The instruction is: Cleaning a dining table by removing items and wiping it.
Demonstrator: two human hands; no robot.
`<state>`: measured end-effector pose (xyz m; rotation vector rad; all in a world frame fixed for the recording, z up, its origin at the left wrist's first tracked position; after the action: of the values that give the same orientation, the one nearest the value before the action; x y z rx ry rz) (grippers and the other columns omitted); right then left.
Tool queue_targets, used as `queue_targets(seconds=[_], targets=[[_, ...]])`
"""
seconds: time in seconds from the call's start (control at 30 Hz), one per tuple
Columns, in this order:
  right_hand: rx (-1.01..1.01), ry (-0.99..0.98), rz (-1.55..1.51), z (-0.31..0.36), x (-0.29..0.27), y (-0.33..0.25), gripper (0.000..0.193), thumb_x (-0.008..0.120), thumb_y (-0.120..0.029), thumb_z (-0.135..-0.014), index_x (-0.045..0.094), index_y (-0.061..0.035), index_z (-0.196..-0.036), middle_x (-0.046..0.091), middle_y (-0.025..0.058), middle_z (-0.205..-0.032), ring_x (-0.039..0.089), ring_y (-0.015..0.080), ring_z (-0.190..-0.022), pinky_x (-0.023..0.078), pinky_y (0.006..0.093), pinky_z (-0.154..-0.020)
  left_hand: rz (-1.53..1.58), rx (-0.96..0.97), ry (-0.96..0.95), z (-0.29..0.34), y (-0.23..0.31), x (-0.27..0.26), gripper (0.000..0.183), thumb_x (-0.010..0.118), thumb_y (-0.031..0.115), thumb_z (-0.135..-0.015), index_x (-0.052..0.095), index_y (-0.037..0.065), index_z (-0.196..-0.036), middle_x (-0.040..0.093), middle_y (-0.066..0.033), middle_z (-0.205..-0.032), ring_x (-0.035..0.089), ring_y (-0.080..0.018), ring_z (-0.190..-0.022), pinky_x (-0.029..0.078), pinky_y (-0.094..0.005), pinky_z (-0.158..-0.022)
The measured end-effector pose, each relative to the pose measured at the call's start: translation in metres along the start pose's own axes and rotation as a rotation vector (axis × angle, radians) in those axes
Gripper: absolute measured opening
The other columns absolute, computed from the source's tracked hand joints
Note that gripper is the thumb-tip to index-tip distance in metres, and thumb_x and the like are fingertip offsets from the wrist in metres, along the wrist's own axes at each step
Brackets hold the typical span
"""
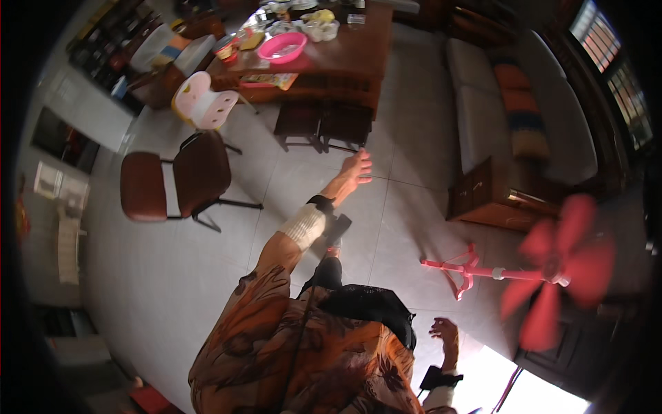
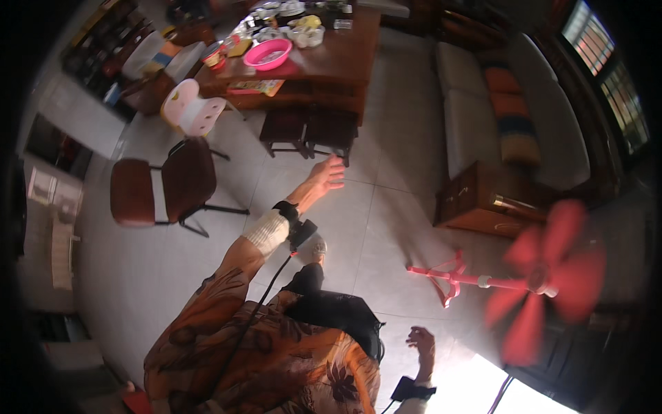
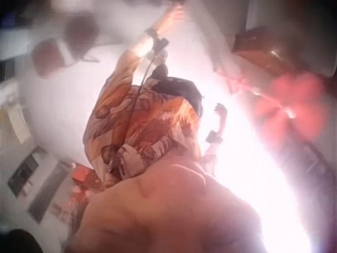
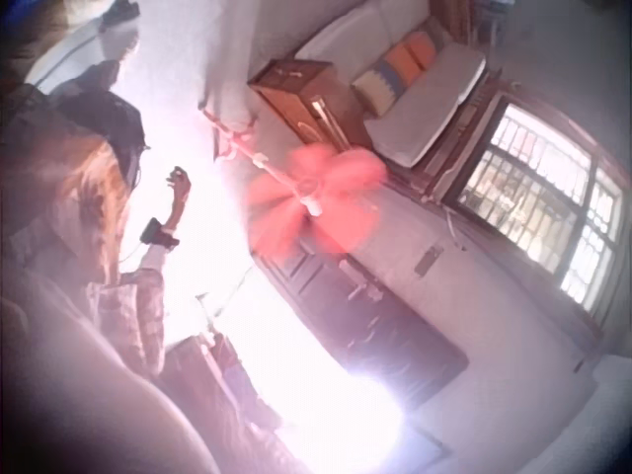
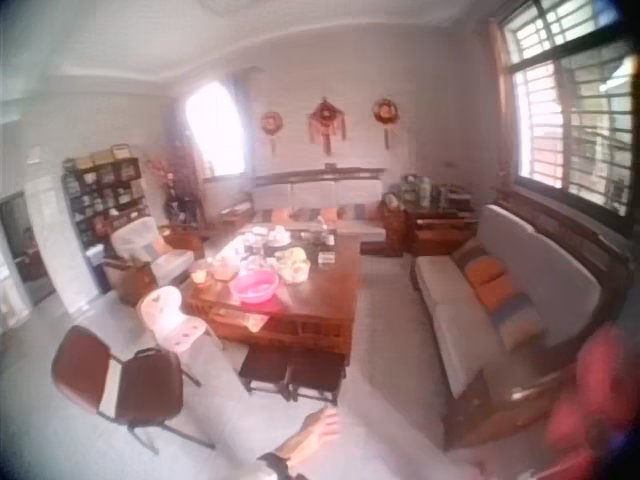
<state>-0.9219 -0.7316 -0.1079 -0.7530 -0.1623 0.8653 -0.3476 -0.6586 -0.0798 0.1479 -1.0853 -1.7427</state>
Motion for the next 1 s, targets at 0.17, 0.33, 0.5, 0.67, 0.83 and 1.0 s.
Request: queue_targets(seconds=[0.17,0.33,0.5,0.67,0.83,1.0], targets=[[-0.023,-0.011,0.114,-0.067,0.070,-0.111,0.024,0.055,-0.011,-0.080,0.058,-0.0010,-0.102,0.059,0.0065,-0.077,0.060,0.0158,-0.064,0.048,0.0259,-0.056,0.063,0.074,-0.023,-0.047,0.054,-0.083,0.067,0.045,0.051,-0.086,0.034,0.003,-0.131,0.037,-0.0192,-0.132,0.036,-0.0331,-0.122,0.037,-0.0510,-0.095],[-0.160,-0.059,0.248,-0.134,0.117,-0.210,0.022,0.059,-0.014,-0.079,0.061,-0.0005,-0.095,0.061,0.0047,-0.074,0.059,0.0109,-0.059,0.048,0.0235,-0.052,0.059,0.054,0.057,-0.084,0.114,-0.130,0.066,0.041,0.051,-0.088,0.033,0.002,-0.131,0.040,-0.0170,-0.130,0.041,-0.0289,-0.118,0.036,-0.0484,-0.096],[-0.227,-0.104,0.321,-0.166,0.098,-0.256,0.022,0.059,-0.013,-0.079,0.060,0.0003,-0.097,0.060,0.0038,-0.077,0.058,0.0124,-0.064,0.048,0.0251,-0.057,0.161,0.094,0.012,-0.110,0.118,-0.132,0.067,0.043,0.052,-0.088,0.033,0.001,-0.131,0.038,-0.0172,-0.132,0.040,-0.0295,-0.118,0.037,-0.0487,-0.095],[-0.124,-0.070,0.276,-0.172,0.079,-0.275,0.023,0.055,-0.012,-0.080,0.058,-0.0022,-0.101,0.059,0.0058,-0.082,0.061,0.0164,-0.063,0.048,0.0263,-0.054,0.193,0.101,0.119,-0.092,0.146,-0.108,0.065,0.046,0.051,-0.086,0.036,0.002,-0.129,0.042,-0.0170,-0.128,0.044,-0.0309,-0.113,0.041,-0.0483,-0.091],[-0.192,-0.048,0.227,-0.194,0.069,-0.323,0.023,0.057,-0.011,-0.079,0.060,0.0006,-0.098,0.061,0.0070,-0.075,0.060,0.0136,-0.058,0.047,0.0231,-0.049,0.261,0.146,0.173,-0.083,0.156,-0.116,0.057,0.045,0.047,-0.088,0.040,0.004,-0.126,0.049,-0.0131,-0.117,0.049,-0.0259,-0.099,0.045,-0.0450,-0.083],[-0.319,-0.051,0.171,-0.216,0.073,-0.367,0.017,0.055,-0.013,-0.083,0.060,-0.0014,-0.094,0.057,0.0041,-0.071,0.056,0.0119,-0.054,0.045,0.0222,-0.047,0.283,0.193,0.139,-0.074,0.158,-0.119,0.053,0.045,0.047,-0.088,0.046,0.006,-0.121,0.051,-0.0091,-0.110,0.050,-0.0230,-0.096,0.047,-0.0425,-0.078]])
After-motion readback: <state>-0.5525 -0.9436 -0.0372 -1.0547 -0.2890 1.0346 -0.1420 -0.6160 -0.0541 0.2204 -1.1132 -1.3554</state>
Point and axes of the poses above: each hand's wrist, its own z-axis away from the middle knuckle, its own x-axis out of the palm, y = z × x, the point moved 3 cm from there along -z, towards the middle knuckle
